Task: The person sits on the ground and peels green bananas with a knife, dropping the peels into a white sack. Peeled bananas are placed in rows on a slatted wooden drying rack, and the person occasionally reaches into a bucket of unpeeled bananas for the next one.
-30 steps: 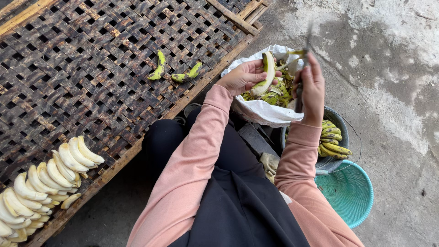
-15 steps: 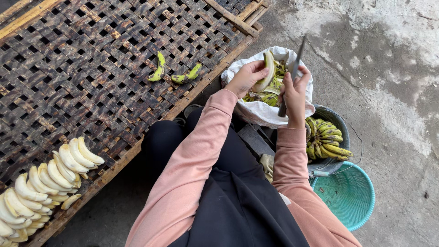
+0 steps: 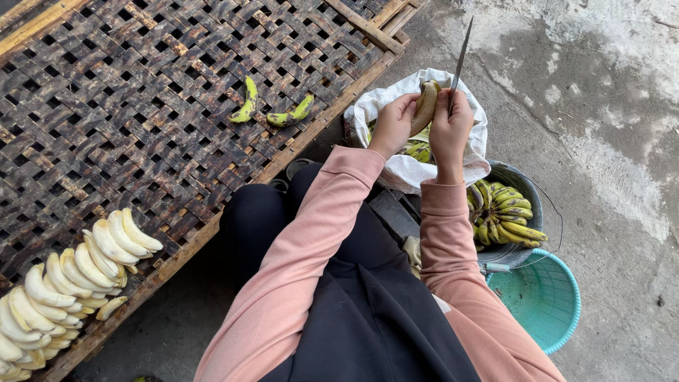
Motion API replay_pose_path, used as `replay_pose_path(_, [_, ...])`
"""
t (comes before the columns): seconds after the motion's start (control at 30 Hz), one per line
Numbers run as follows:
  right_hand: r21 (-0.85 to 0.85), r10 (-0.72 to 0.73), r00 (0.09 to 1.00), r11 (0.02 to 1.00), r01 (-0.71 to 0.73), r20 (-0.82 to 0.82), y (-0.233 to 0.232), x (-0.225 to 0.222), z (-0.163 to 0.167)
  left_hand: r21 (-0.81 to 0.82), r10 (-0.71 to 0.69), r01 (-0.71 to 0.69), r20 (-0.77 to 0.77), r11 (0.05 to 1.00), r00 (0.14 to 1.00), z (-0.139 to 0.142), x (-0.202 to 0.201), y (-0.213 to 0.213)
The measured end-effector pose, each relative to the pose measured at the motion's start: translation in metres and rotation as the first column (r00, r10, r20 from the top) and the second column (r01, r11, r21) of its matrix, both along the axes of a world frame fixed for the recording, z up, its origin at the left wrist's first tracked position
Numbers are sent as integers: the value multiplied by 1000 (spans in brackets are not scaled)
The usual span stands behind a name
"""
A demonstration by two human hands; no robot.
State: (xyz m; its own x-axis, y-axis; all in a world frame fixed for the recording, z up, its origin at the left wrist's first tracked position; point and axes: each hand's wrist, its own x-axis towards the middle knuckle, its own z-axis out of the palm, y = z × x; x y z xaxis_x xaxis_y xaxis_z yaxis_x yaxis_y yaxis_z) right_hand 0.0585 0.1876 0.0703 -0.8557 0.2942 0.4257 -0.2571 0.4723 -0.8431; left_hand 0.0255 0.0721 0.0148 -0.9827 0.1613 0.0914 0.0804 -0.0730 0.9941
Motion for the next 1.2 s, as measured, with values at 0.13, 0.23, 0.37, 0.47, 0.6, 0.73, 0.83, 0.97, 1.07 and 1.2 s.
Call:
replay_pose_path(0.13, [-127,49,998,991,-45,26,0,1,2,36,10,-10,3,999,1000,-6,0,6])
replay_pose_path(0.23, [-578,235,962,808,-114,138,5,7,7,344,-139,84,138,935,981,-11,-6,4])
replay_pose_path(0.37, [-634,197,976,767,-92,96,14,8,12,318,-199,83,354,945,914,-10,-11,-2])
replay_pose_path(0.47, [-538,221,969,833,-130,109,18,12,10,344,-298,191,289,919,910,-9,-10,-2])
replay_pose_path(0.6, [-627,289,953,760,-168,95,17,14,9,524,-467,249,338,815,817,-13,-9,-3])
replay_pose_path(0.73, [-393,268,958,896,-209,101,8,19,12,609,-300,-69,483,790,823,-18,-14,-7])
replay_pose_path(0.83, [88,177,984,980,-179,37,-10,30,10,502,-36,-254,498,827,867,-21,-17,-7])
replay_pose_path(0.97, [173,100,994,980,-93,-34,-39,35,3,235,308,-436,432,869,847,-14,-11,-4])
replay_pose_path(1.07, [161,57,998,986,-51,-36,-48,30,-1,93,426,-480,338,872,839,-8,-6,-1])
replay_pose_path(1.2, [238,5,996,971,16,-88,-46,22,-10,113,423,-475,310,873,851,-11,-6,3])
